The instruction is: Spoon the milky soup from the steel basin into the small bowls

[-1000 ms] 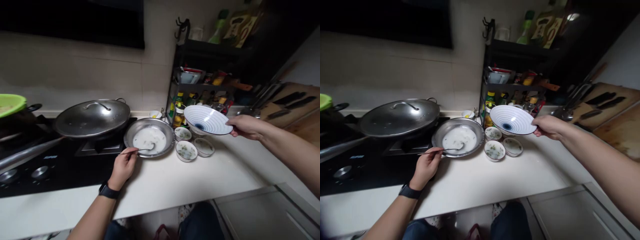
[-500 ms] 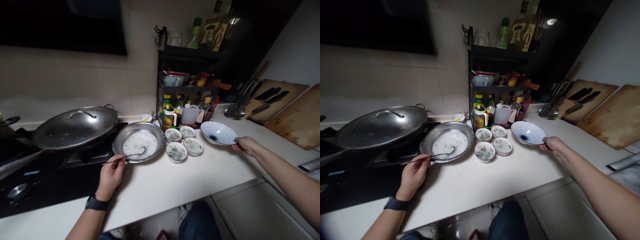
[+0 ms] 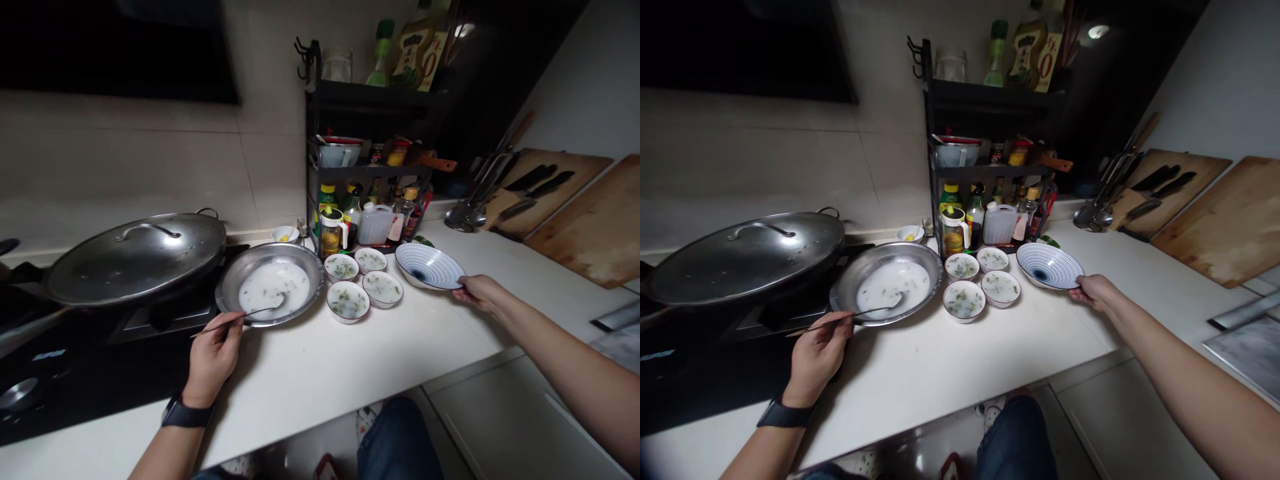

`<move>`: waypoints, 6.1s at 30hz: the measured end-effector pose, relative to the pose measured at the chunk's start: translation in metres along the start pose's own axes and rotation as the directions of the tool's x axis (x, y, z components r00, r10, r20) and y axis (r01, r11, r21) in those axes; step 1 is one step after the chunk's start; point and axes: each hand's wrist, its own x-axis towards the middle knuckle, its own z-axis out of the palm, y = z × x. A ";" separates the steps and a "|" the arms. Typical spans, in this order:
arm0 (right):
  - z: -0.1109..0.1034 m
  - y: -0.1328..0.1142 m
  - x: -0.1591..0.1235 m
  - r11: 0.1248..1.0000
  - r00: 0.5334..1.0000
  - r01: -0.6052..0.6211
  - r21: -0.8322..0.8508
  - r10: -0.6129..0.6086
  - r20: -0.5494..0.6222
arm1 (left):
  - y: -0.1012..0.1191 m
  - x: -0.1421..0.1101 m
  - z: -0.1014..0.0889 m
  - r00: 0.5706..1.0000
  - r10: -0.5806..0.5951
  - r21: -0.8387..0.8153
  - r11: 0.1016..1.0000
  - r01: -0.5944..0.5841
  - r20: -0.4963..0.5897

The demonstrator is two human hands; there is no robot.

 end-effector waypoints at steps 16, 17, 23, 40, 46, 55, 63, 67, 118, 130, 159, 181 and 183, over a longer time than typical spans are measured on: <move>0.060 0.006 -0.048 0.605 0.814 0.508 -0.613 -0.570 0.112 | -0.001 -0.002 0.000 0.999 0.032 -0.036 0.999 -0.031 0.026; 0.077 0.007 -0.051 0.523 0.763 0.591 -0.614 -0.608 0.217 | -0.001 -0.002 0.000 0.999 0.025 -0.031 0.999 -0.024 0.026; 0.131 0.005 -0.037 0.528 0.772 0.616 -0.585 -0.552 0.315 | -0.002 -0.004 0.000 1.000 -0.014 -0.022 1.000 0.014 0.015; 0.132 0.001 -0.036 0.533 0.743 0.634 -0.560 -0.621 0.251 | -0.004 -0.004 0.001 0.999 -0.007 -0.015 1.000 0.008 0.036; 0.112 -0.030 -0.058 0.513 0.731 0.647 -0.564 -0.628 0.267 | -0.002 -0.004 0.001 0.999 -0.015 -0.030 0.999 0.016 0.030; 0.137 -0.095 -0.074 0.452 0.637 0.762 -0.464 -0.654 0.409 | 0.001 -0.003 0.000 1.000 -0.002 -0.060 0.998 0.004 0.029; 0.213 -0.137 -0.085 0.450 0.570 0.822 -0.350 -0.641 0.515 | 0.004 -0.001 0.000 0.998 0.065 -0.088 0.994 -0.065 -0.012; 0.248 -0.145 -0.084 0.404 0.543 0.840 -0.362 -0.626 0.560 | 0.006 0.000 0.000 0.997 0.070 -0.088 0.994 -0.071 -0.018; 0.306 -0.200 -0.104 -0.348 0.262 0.794 -0.499 -0.544 0.797 | 0.012 0.000 0.001 0.999 0.045 -0.156 0.987 -0.047 -0.016; 0.134 -0.113 -0.064 0.385 0.661 0.695 -0.607 -0.674 0.330 | 0.003 -0.001 0.001 1.000 0.006 -0.101 0.995 -0.006 -0.007; 0.124 0.012 -0.024 0.415 0.691 0.670 -0.615 -0.652 0.313 | 0.000 -0.003 0.000 0.999 -0.029 -0.048 0.998 0.027 -0.025; 0.198 -0.028 -0.085 0.291 0.622 0.763 -0.577 -0.572 0.534 | 0.000 -0.004 0.001 1.000 0.005 -0.087 0.996 -0.005 -0.003; 0.201 -0.028 -0.087 0.314 0.642 0.750 -0.582 -0.557 0.527 | 0.001 -0.004 0.001 1.000 0.008 -0.086 0.996 -0.009 -0.008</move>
